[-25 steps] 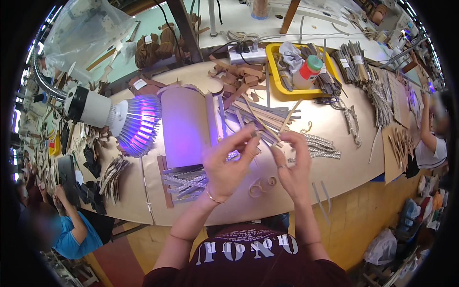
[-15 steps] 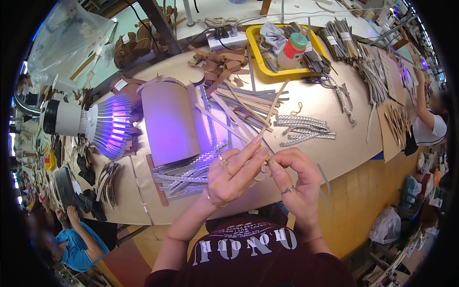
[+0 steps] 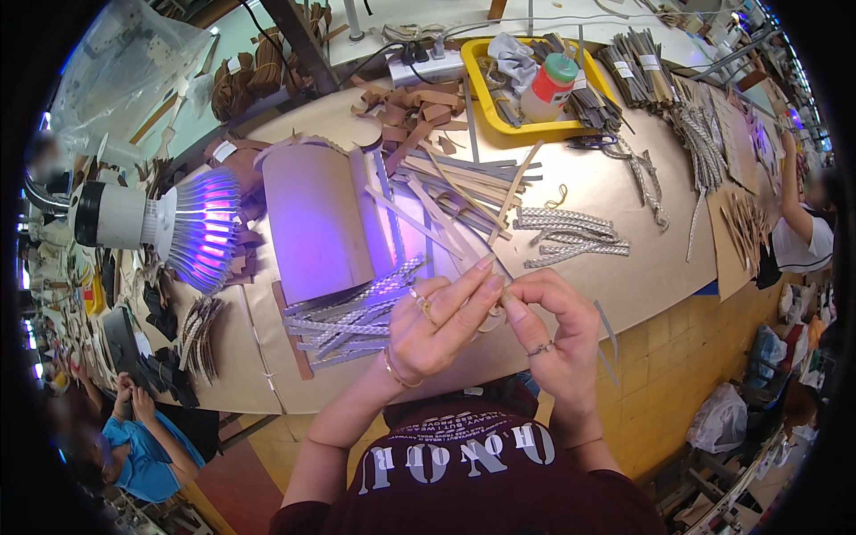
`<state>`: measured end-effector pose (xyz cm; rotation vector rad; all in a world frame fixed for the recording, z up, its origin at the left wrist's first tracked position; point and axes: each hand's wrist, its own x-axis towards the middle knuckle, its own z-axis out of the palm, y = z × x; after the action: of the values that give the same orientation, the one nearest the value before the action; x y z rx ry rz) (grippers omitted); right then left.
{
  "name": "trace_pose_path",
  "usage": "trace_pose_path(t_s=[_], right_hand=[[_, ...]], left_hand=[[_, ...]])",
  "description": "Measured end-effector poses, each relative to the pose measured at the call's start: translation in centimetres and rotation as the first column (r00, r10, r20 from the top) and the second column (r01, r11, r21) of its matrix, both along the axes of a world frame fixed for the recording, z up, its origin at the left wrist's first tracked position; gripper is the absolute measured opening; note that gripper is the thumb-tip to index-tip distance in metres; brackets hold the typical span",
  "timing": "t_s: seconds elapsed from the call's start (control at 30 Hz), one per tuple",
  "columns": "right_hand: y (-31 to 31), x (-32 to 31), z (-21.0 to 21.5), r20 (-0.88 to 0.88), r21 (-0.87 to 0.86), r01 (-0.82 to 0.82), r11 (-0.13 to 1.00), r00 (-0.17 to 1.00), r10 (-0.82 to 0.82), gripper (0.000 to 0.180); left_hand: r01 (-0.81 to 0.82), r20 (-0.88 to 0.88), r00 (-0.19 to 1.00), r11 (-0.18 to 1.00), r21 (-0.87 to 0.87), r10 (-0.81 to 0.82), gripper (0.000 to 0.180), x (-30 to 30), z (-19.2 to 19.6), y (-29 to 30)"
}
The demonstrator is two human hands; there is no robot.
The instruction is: The person repeatedly picks up silver braided straps and aligns them with flat strips on a workbench, then ties small rubber bands around the ends to secure them. The person handles each strap one at a time, placing finished units on the table.
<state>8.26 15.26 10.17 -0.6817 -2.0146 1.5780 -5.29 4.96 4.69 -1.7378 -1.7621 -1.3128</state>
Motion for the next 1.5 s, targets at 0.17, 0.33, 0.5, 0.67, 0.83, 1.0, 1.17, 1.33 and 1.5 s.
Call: trace_pose_path(t_s=[0.17,0.33,0.5,0.67,0.83,1.0,1.17,1.33,1.5], right_hand=[[0.0,0.0,-0.1,-0.018,-0.022,-0.001,1.0,1.0,0.001,0.007],[0.0,-0.1,0.0,-0.002,-0.006,-0.002,1.0,1.0,0.002,0.007],[-0.1,-0.1,0.1,0.004,-0.013,0.007,1.0,1.0,-0.007,0.006],[0.0,0.0,-0.3,0.013,0.05,0.016,0.999,1.0,-0.017,0.005],[0.4,-0.2,-0.7,0.012,0.38,0.005,0.925,1.0,-0.011,0.008],[1.0,-0.2,-1.0,-0.02,0.553,-0.061,0.831,0.996,0.086,0.009],[1.4,1.4,-1.2,-0.142,0.339,-0.164,0.926,0.965,0.223,0.017],[2.8,1.5,-1.9,-0.158,0.362,-0.064,0.93,0.979,0.129,0.044],[3.3,0.8,-2.6,-0.123,0.516,-0.18,0.837,0.952,0.281,0.04]], left_hand=[[0.031,-0.01,0.999,0.999,-0.027,-0.031,0.04,-0.4,0.2,-0.2],[0.031,-0.032,0.999,0.999,-0.028,-0.032,0.04,-0.4,0.3,-0.3],[0.022,-0.048,0.999,0.999,-0.039,-0.024,0.038,-0.4,0.3,-0.5],[0.025,-0.004,1.0,1.0,-0.014,-0.025,0.036,0.0,0.5,-0.2],[0.217,0.628,0.764,0.975,-0.036,-0.147,0.03,1.2,1.5,-0.6],[0.283,0.777,0.619,0.955,-0.086,-0.114,0.021,0.7,2.0,-1.1],[0.194,0.943,0.329,0.974,-0.116,0.047,0.016,0.0,2.5,-1.1],[0.407,1.0,-0.029,0.913,0.018,-0.007,0.023,-1.6,2.8,-1.3],[0.522,0.989,-0.139,0.853,0.034,0.045,0.023,-0.6,2.8,-1.0]])
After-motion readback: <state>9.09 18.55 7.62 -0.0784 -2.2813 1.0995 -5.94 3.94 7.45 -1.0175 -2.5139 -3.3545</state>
